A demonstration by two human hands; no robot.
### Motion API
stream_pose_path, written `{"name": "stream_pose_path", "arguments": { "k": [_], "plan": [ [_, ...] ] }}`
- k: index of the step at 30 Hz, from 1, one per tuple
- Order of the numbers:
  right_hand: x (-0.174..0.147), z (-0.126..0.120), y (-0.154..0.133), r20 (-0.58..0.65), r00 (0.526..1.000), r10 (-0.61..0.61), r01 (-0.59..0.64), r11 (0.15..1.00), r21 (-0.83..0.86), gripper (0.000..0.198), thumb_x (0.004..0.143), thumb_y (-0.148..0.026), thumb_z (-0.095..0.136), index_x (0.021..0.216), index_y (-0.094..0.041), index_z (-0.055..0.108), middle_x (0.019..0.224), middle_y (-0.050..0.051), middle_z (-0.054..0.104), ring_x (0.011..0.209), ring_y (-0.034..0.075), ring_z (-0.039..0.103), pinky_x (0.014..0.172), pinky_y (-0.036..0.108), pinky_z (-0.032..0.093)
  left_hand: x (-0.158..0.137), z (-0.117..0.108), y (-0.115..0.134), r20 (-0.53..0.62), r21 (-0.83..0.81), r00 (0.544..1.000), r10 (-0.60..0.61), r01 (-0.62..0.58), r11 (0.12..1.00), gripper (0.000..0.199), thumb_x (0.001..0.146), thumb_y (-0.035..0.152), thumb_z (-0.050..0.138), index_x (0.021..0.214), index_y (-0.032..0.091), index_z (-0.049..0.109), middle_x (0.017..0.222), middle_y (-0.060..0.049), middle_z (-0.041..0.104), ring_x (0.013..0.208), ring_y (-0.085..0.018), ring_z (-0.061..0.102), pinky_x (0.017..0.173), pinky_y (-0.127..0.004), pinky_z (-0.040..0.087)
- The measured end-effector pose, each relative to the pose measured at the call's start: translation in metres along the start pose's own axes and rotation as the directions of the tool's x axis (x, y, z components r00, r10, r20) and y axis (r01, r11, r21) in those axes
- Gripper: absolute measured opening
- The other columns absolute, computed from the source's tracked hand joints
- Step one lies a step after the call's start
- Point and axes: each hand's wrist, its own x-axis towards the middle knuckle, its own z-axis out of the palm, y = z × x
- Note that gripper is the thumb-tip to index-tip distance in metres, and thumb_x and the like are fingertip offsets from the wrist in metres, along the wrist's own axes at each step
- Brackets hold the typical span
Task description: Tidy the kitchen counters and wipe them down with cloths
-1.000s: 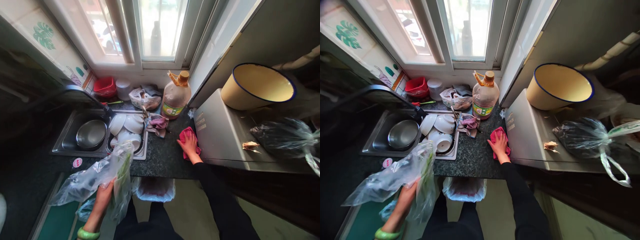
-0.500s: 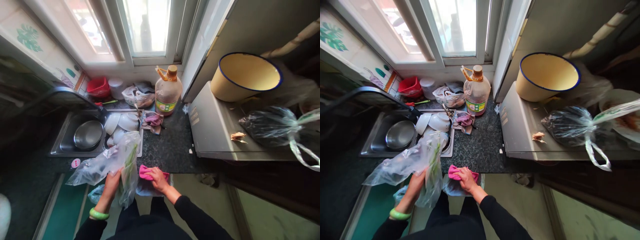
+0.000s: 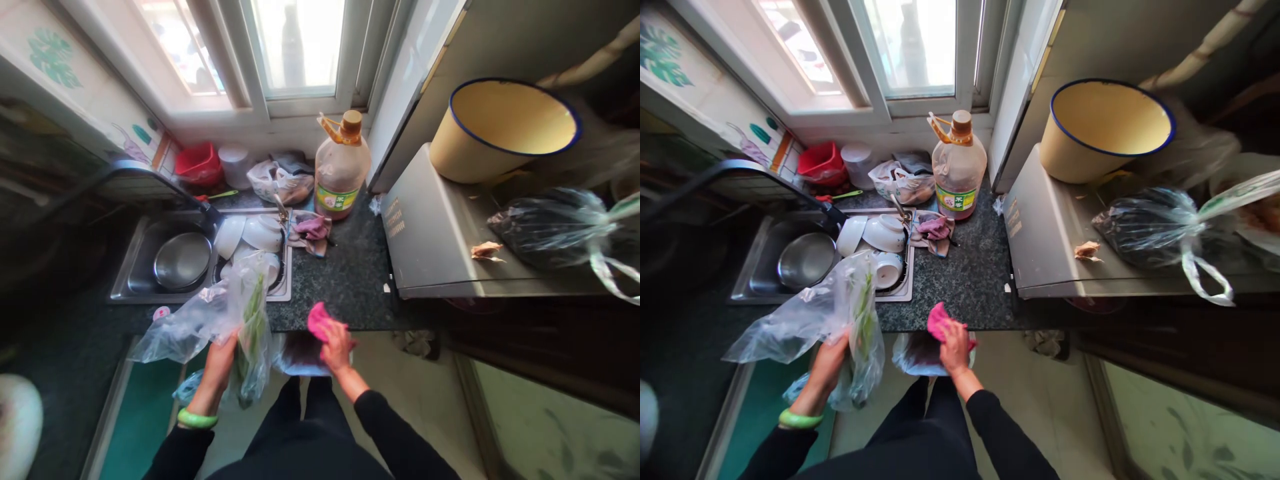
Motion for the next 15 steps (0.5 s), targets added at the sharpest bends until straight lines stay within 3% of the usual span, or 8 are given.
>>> {"name": "stream_pose_path", "arguments": {
  "k": [2,5,7,8,10,12,14,15],
  "plan": [
    [0.007,0.000,-0.020,0.106,0.986,-0.126,0.113,0.986,0.124,0.061,0.080,-0.007,0.045,0.128,-0.036,0.069,0.129,-0.001,0.070,0.120,0.025,0.059,0.102,0.042,0.049,0.001,-0.004,-0.001,-0.013,-0.032,1.000,-0.005,0.004,0.999,0.052,0.058,0.059,0.079,0.087,0.016,0.075,0.086,-0.008,0.078,0.103,-0.031,0.070,0.103,-0.046,0.051],
    [0.083,-0.034,-0.001,0.049,0.993,-0.109,0.107,0.994,0.028,0.056,0.084,-0.010,0.044,0.126,-0.033,0.071,0.132,0.002,0.068,0.125,0.026,0.056,0.107,0.044,0.045,-0.001,-0.010,-0.001,-0.019,-0.096,1.000,-0.019,0.017,0.995,0.051,0.055,0.057,0.082,0.085,0.016,0.075,0.087,-0.007,0.078,0.103,-0.031,0.070,0.103,-0.045,0.051],
    [0.150,-0.057,0.031,-0.112,0.990,0.085,-0.101,0.984,-0.146,0.048,0.086,-0.016,0.048,0.128,-0.022,0.070,0.136,0.011,0.064,0.128,0.031,0.051,0.111,0.051,0.041,-0.004,-0.015,0.000,-0.007,-0.140,0.999,-0.038,0.037,0.990,0.050,0.054,0.055,0.083,0.085,0.016,0.076,0.090,-0.007,0.079,0.103,-0.030,0.070,0.102,-0.043,0.050],
    [0.178,-0.061,0.045,-0.180,0.965,0.193,-0.229,0.951,-0.210,0.048,0.086,-0.022,0.051,0.131,-0.016,0.067,0.141,0.017,0.060,0.131,0.035,0.047,0.112,0.055,0.039,-0.006,-0.019,-0.001,-0.005,-0.160,0.999,-0.053,0.051,0.986,0.051,0.054,0.055,0.084,0.086,0.016,0.076,0.092,-0.007,0.079,0.102,-0.029,0.071,0.101,-0.042,0.051],
    [0.205,-0.050,0.057,-0.264,0.914,0.309,-0.375,0.890,-0.258,0.052,0.088,-0.025,0.053,0.136,-0.007,0.062,0.146,0.024,0.053,0.136,0.040,0.039,0.113,0.062,0.033,-0.010,-0.026,-0.001,0.006,-0.197,0.997,-0.083,0.082,0.977,0.052,0.055,0.053,0.085,0.090,0.016,0.077,0.094,-0.007,0.080,0.099,-0.028,0.071,0.095,-0.040,0.053],
    [0.189,-0.021,0.042,-0.199,0.947,0.252,-0.295,0.927,-0.231,0.052,0.089,-0.019,0.047,0.138,-0.007,0.059,0.147,0.025,0.052,0.138,0.040,0.037,0.115,0.063,0.030,-0.012,-0.032,-0.001,0.019,-0.230,0.994,-0.104,0.105,0.967,0.050,0.056,0.052,0.085,0.091,0.016,0.076,0.093,-0.006,0.080,0.094,-0.027,0.072,0.088,-0.038,0.055],
    [0.142,0.012,0.008,-0.022,0.999,0.035,-0.038,0.991,-0.127,0.055,0.087,-0.010,0.041,0.139,-0.011,0.058,0.144,0.021,0.055,0.136,0.037,0.040,0.115,0.059,0.031,-0.013,-0.036,0.002,0.034,-0.262,0.993,-0.111,0.116,0.958,0.046,0.057,0.050,0.085,0.088,0.017,0.076,0.088,-0.005,0.080,0.088,-0.025,0.072,0.081,-0.035,0.056],
    [0.114,0.025,-0.011,0.048,0.998,-0.046,0.050,0.994,-0.093,0.057,0.084,-0.008,0.042,0.138,-0.016,0.059,0.143,0.016,0.058,0.134,0.034,0.044,0.114,0.056,0.035,-0.014,-0.036,0.005,0.041,-0.278,0.993,-0.112,0.119,0.953,0.044,0.058,0.048,0.085,0.086,0.017,0.075,0.085,-0.004,0.079,0.083,-0.024,0.072,0.077,-0.033,0.056]
  ]
}}
